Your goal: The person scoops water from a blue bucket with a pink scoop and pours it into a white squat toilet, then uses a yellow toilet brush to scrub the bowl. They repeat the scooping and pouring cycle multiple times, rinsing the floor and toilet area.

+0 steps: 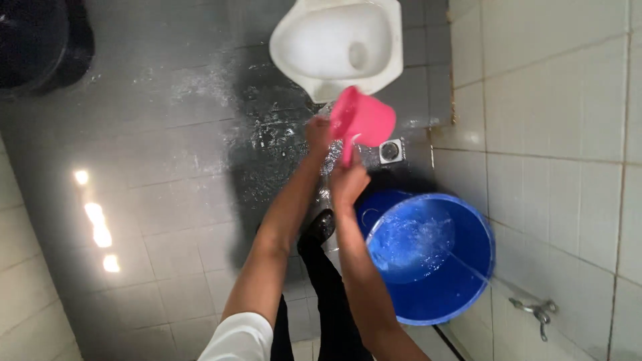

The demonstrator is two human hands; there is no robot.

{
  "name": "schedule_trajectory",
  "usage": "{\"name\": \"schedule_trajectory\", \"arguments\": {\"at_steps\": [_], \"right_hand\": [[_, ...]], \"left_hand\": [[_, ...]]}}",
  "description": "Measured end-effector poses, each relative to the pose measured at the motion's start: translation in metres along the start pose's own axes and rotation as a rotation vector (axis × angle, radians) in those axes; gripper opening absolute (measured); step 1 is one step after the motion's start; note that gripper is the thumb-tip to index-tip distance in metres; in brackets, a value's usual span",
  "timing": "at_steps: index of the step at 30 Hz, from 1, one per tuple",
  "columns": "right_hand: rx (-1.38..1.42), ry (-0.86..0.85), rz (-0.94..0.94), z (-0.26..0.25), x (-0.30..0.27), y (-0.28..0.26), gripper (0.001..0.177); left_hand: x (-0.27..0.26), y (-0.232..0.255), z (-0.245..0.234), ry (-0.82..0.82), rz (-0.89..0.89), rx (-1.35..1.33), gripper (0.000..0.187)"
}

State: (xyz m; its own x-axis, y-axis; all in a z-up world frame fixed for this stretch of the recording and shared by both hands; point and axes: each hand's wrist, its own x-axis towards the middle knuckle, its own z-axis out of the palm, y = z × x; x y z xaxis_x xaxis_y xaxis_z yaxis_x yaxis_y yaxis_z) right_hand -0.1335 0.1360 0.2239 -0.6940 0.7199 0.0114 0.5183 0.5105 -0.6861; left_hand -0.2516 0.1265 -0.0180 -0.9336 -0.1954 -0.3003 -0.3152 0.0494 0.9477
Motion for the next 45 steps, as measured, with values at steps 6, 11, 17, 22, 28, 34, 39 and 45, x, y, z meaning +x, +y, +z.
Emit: {"name": "schedule_trajectory", "arguments": {"at_steps": [6,11,17,22,28,34,39,45], "right_hand": [[0.237,0.14,0.175,-0.048,0.062,0.071,0.043],[0.188,0.017,0.12,-0.073,0.042,0.114,0.048],[0.178,-0.314,0.107,-0.064,0.024,0.197,0.028],[-0.702,-0.755,-0.164,0.005,0.091,0.26,0.034],[-0.649,-0.679,-0.238,0.076,0.211,0.217,0.042],[-0.218,-0.275,-0.679,0.101,0.318,0.173,0.031],[0.274,-0.271,-0.186,0.093,0.351,0.151,0.03],[1.424,-0.67,0.31,-0.035,0.229,0.117,0.084]], "left_hand": [[-0.094,0.09,0.07,-0.809,-0.875,-0.459,0.052],[-0.135,0.085,0.089,-1.126,-0.983,-0.393,0.027],[-0.128,0.019,0.058,-1.035,-0.53,0.029,0.037],[-0.116,0.095,0.013,-0.835,0.041,0.787,0.043],[-0.095,0.224,0.015,-0.707,0.136,0.97,0.05],[-0.045,0.271,0.049,-0.515,0.57,1.195,0.061],[0.0,0.291,0.105,-0.339,0.812,1.296,0.057],[-0.06,0.256,0.135,-0.633,0.526,0.963,0.081]]}}
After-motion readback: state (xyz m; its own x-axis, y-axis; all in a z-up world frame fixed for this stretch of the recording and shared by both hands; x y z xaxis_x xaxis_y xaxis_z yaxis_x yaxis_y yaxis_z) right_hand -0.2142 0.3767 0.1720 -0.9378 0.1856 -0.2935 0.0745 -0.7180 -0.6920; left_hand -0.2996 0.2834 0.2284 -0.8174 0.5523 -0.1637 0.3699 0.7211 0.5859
